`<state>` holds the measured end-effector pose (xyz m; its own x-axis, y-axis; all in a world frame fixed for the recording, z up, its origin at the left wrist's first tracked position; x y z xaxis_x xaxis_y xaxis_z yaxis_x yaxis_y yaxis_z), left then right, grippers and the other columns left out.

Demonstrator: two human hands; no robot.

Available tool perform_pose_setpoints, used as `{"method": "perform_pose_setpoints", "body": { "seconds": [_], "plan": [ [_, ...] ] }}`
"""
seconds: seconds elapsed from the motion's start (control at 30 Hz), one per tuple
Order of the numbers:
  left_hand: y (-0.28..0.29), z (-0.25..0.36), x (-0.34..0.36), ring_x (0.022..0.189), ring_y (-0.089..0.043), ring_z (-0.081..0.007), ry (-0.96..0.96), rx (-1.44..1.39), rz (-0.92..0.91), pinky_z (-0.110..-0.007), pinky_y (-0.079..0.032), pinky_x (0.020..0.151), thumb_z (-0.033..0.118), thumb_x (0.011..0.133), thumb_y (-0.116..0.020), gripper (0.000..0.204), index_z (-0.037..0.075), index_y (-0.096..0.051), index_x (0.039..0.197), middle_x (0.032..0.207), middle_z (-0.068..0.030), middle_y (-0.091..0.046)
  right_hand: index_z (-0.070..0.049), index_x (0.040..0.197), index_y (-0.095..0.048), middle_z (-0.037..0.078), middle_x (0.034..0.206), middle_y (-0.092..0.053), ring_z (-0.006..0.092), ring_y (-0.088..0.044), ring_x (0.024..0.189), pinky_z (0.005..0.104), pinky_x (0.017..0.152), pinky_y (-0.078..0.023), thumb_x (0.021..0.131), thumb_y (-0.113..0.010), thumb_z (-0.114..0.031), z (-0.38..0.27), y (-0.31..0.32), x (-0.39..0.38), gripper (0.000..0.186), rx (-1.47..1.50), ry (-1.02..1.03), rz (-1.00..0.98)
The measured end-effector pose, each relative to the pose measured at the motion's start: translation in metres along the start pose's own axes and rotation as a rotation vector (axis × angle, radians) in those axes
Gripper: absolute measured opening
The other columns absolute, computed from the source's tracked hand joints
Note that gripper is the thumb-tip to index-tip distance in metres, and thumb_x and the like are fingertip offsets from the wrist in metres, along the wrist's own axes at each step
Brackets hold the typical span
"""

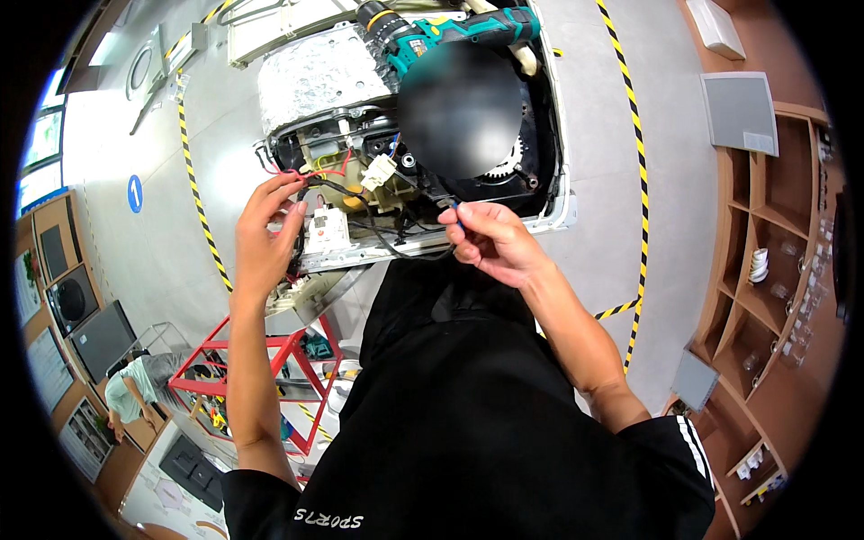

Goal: The person connects wires to components inside a washing machine cabinet by hand and then places a large brown counterweight onto the motor assembly, aligning it with the mounting points.

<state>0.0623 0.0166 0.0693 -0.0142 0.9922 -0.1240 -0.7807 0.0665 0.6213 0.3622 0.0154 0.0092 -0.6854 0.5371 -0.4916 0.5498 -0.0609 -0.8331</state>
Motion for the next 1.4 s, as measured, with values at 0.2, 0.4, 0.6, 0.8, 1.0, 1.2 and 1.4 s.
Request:
{"method": "perform_pose_setpoints", "body": {
  "seconds": [0.2,0.4,0.6,0.8,1.0,1.2,1.4],
  "plan": [
    [0.030,-0.010,-0.020,0.095,-0.062,-0.0145,0.051,0.018,0.018,-0.027,-0.050,0.084,0.004,0.092,-0.060,0.020,0.000,-0.066,0.111,0.111,-0.0092,-0.065,-0.003,0.098,-0.062,0.004,0.085,-0.063,0.0098,-0.052,0.064,0.0238,0.057,-0.042,0.098,-0.055,-0.023,-0.024,0.007,0.002,0.021,-0.035,0.188,0.066],
    [0.061,-0.029,-0.066,0.090,-0.064,-0.0146,0.293,-0.045,0.231,-0.027,-0.049,0.084,0.017,0.098,-0.056,0.027,-0.007,-0.067,0.106,0.098,-0.0112,-0.071,-0.002,0.098,-0.056,0.012,0.097,-0.061,0.0116,-0.050,0.071,0.0272,0.067,-0.043,0.093,-0.064,-0.020,-0.040,0.002,-0.009,0.020,-0.208,0.347,0.120],
    [0.069,-0.078,-0.108,0.097,-0.064,-0.0150,0.545,-0.012,0.239,-0.027,-0.048,0.087,0.019,0.096,-0.059,0.032,-0.007,-0.062,0.115,0.102,-0.0134,-0.070,-0.005,0.091,-0.057,0.011,0.104,-0.062,0.0164,-0.056,0.083,0.0281,0.077,-0.045,0.092,-0.064,-0.015,-0.058,0.011,-0.016,0.013,-0.228,0.529,0.115],
    [0.056,-0.102,-0.086,0.101,-0.063,-0.0176,0.554,-0.070,-0.116,-0.029,-0.049,0.088,0.024,0.092,-0.064,0.045,-0.005,-0.055,0.125,0.111,-0.0147,-0.067,-0.004,0.093,-0.060,0.015,0.113,-0.063,0.0176,-0.056,0.084,0.0303,0.080,-0.048,0.097,-0.058,-0.032,-0.072,0.004,-0.019,0.028,0.011,0.548,0.120],
    [0.041,-0.094,-0.052,0.092,-0.063,-0.0164,0.552,0.155,-0.308,-0.030,-0.049,0.083,0.028,0.088,-0.067,0.045,0.002,-0.059,0.124,0.100,-0.0157,-0.068,-0.002,0.094,-0.064,0.017,0.110,-0.064,0.0175,-0.055,0.080,0.0298,0.076,-0.048,0.098,-0.054,-0.037,-0.075,0.011,-0.017,0.036,0.158,0.527,0.181],
    [0.037,-0.110,-0.051,0.080,-0.061,-0.0143,0.617,0.052,-0.345,-0.027,-0.049,0.077,0.022,0.087,-0.069,0.040,0.000,-0.063,0.120,0.087,-0.0105,-0.068,-0.001,0.094,-0.065,0.019,0.108,-0.065,0.0177,-0.057,0.076,0.0297,0.070,-0.049,0.099,-0.051,-0.036,-0.060,0.012,-0.020,0.038,0.000,0.412,0.224],
    [0.037,-0.092,-0.052,0.084,-0.066,-0.0168,0.620,0.079,-0.265,-0.028,-0.050,0.078,0.019,0.086,-0.071,0.038,-0.001,-0.064,0.118,0.093,-0.0158,-0.071,0.002,0.103,-0.064,0.020,0.114,-0.064,0.0184,-0.061,0.083,0.0327,0.079,-0.051,0.097,-0.055,-0.021,-0.049,0.007,-0.015,0.026,-0.562,0.344,0.231]
  ]
}}
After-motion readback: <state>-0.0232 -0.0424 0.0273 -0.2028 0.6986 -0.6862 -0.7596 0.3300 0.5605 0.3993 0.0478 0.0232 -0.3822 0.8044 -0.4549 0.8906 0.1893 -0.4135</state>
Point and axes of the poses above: each hand's wrist, its own x-axis towards the middle knuckle, its own y-axis out of the back of the hand, z = x × y, the point moved 2 cm from there along x, towards the middle knuckle
